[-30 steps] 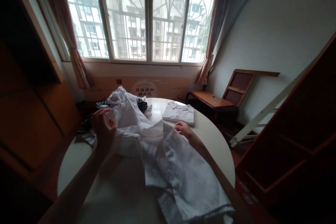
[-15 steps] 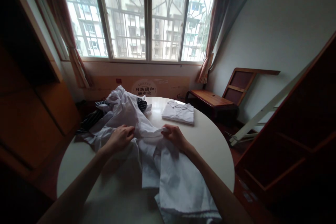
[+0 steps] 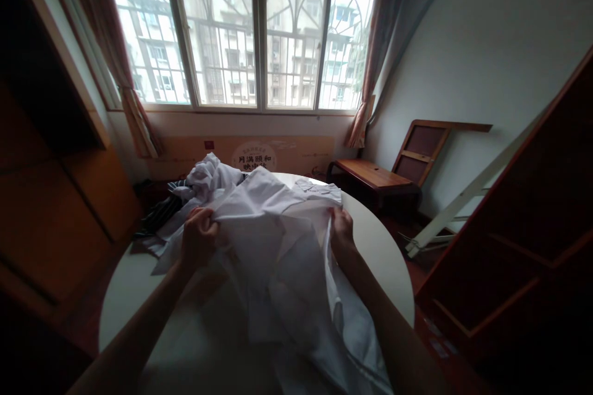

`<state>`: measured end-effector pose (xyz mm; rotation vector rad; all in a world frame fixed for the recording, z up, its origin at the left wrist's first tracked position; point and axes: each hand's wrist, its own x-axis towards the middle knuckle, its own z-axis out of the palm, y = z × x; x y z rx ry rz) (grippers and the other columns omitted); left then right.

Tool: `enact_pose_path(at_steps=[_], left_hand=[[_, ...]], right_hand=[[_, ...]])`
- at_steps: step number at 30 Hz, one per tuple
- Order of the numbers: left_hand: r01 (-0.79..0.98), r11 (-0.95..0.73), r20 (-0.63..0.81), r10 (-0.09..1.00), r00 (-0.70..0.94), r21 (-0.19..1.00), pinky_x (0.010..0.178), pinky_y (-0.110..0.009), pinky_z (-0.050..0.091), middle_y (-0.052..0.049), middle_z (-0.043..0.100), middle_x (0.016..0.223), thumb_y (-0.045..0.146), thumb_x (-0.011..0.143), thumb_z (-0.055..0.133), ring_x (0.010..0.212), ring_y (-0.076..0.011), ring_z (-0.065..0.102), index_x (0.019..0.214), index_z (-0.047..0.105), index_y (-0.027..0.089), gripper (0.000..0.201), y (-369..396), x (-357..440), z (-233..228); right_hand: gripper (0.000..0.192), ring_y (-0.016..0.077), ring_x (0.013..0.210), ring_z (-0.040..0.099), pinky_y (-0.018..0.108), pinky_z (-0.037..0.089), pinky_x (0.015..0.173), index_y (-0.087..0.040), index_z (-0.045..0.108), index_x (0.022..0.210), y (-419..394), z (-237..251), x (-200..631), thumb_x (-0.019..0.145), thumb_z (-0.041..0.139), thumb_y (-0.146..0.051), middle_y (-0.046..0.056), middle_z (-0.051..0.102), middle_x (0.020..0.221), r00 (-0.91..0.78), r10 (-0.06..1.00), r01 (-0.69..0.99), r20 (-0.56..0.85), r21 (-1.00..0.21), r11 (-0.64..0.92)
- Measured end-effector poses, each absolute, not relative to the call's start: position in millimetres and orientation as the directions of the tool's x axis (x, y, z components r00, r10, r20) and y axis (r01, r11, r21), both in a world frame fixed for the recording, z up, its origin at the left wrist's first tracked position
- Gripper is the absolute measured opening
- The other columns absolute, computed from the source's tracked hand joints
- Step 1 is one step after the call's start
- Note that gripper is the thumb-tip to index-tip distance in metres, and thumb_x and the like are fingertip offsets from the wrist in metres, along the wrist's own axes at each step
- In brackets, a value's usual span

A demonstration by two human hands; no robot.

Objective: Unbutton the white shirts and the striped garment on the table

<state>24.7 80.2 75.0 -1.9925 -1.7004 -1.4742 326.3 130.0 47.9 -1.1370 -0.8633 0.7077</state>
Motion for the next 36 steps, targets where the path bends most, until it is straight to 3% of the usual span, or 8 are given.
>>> enact_pose_path(at_steps=[3, 7, 10, 13, 18, 26, 31, 36], left_hand=[[0.803, -0.423, 0.740, 0.672, -0.031, 0.419, 0.089, -0.038, 0.034, -0.003, 0.059, 0.079, 0.011, 0.065, 0.044, 0.085, -0.0198, 0.050, 0.064, 0.048, 0.019, 0.009, 80.0, 26.3, 74.5], [0.783, -0.529, 0.753, 0.646, 0.123, 0.327, 0.094, -0.040, 0.032, -0.005, 0.061, 0.096, 0.011, 0.067, 0.047, 0.099, -0.0220, 0.048, 0.076, 0.057, 0.017, 0.015, 81.4, 28.9, 70.4], [0.701, -0.617, 0.689, 0.681, 0.247, 0.359, 0.081, -0.031, 0.043, -0.006, 0.062, 0.088, 0.010, 0.070, 0.043, 0.088, -0.0187, 0.054, 0.093, 0.059, 0.016, 0.028, 83.4, 29.7, 64.1], [0.656, -0.649, 0.630, 0.705, 0.326, 0.386, 0.079, -0.030, 0.045, -0.006, 0.062, 0.095, 0.006, 0.070, 0.041, 0.089, -0.0179, 0.055, 0.105, 0.057, 0.016, 0.040, 85.6, 29.8, 56.9], [0.650, -0.688, 0.565, 0.691, 0.452, 0.322, 0.085, -0.034, 0.043, -0.006, 0.064, 0.089, -0.002, 0.064, 0.041, 0.085, -0.0180, 0.056, 0.110, 0.056, 0.016, 0.052, 89.1, 28.5, 51.6], [0.702, -0.594, 0.485, 0.782, 0.390, 0.393, 0.082, -0.030, 0.044, -0.008, 0.063, 0.100, 0.006, 0.071, 0.044, 0.091, -0.0181, 0.057, 0.116, 0.052, 0.018, 0.047, 87.0, 19.6, 60.9], [0.721, -0.561, 0.448, 0.810, 0.378, 0.407, 0.081, -0.026, 0.042, -0.004, 0.066, 0.093, 0.018, 0.076, 0.046, 0.086, -0.0165, 0.058, 0.095, 0.062, 0.022, 0.025, 88.0, 13.1, 67.7], [0.648, -0.599, 0.376, 0.800, 0.467, 0.471, 0.074, -0.022, 0.043, -0.002, 0.064, 0.086, 0.025, 0.077, 0.047, 0.079, -0.0140, 0.057, 0.085, 0.064, 0.021, 0.019, 83.5, 7.2, 75.1]], right_hand=[[0.011, 0.0151, 0.055, 0.051, 0.028, 0.045, 0.051, -0.019, 0.049, 0.067, 129.9, 46.0, 327.4, 0.062, 0.055, -0.028, -0.002, 0.053, 0.057, 0.555, 0.823, -0.015, 0.122, -0.987, 0.157], [0.017, 0.0155, 0.073, 0.054, 0.031, 0.045, 0.071, -0.019, 0.053, 0.079, 118.5, 60.2, 318.4, 0.066, 0.057, -0.029, 0.000, 0.057, 0.072, 0.544, 0.704, 0.209, 0.456, -0.887, 0.413], [0.021, 0.0131, 0.064, 0.053, 0.030, 0.045, 0.064, -0.019, 0.054, 0.083, 106.2, 69.0, 302.6, 0.070, 0.057, -0.036, 0.000, 0.056, 0.071, 0.243, 0.776, 0.199, 0.582, -0.813, 0.548], [0.026, 0.0100, 0.053, 0.047, 0.023, 0.041, 0.051, -0.019, 0.056, 0.081, 94.2, 64.6, 282.0, 0.066, 0.064, -0.039, -0.003, 0.052, 0.063, -0.186, 0.854, 0.214, 0.486, -0.828, 0.518], [0.033, 0.0075, 0.053, 0.042, 0.019, 0.033, 0.046, -0.016, 0.060, 0.084, 80.4, 39.5, 251.6, 0.059, 0.072, -0.034, -0.004, 0.048, 0.061, -0.712, 0.669, 0.304, 0.213, -0.766, 0.567], [0.014, 0.0077, 0.055, 0.040, 0.019, 0.033, 0.048, -0.016, 0.057, 0.070, 77.2, 36.5, 250.1, 0.070, 0.061, -0.030, -0.004, 0.047, 0.061, -0.780, 0.611, 0.308, 0.132, -0.769, 0.560], [0.040, 0.0085, 0.059, 0.041, 0.018, 0.033, 0.049, -0.020, 0.059, 0.088, 72.5, 48.2, 257.2, 0.053, 0.075, -0.028, -0.004, 0.049, 0.068, -0.801, 0.591, 0.331, 0.094, -0.752, 0.569], [0.013, 0.0077, 0.057, 0.042, 0.019, 0.035, 0.052, -0.017, 0.060, 0.078, 72.9, 46.0, 253.2, 0.069, 0.060, -0.025, -0.004, 0.050, 0.065, -0.817, 0.569, 0.301, 0.098, -0.769, 0.564]])
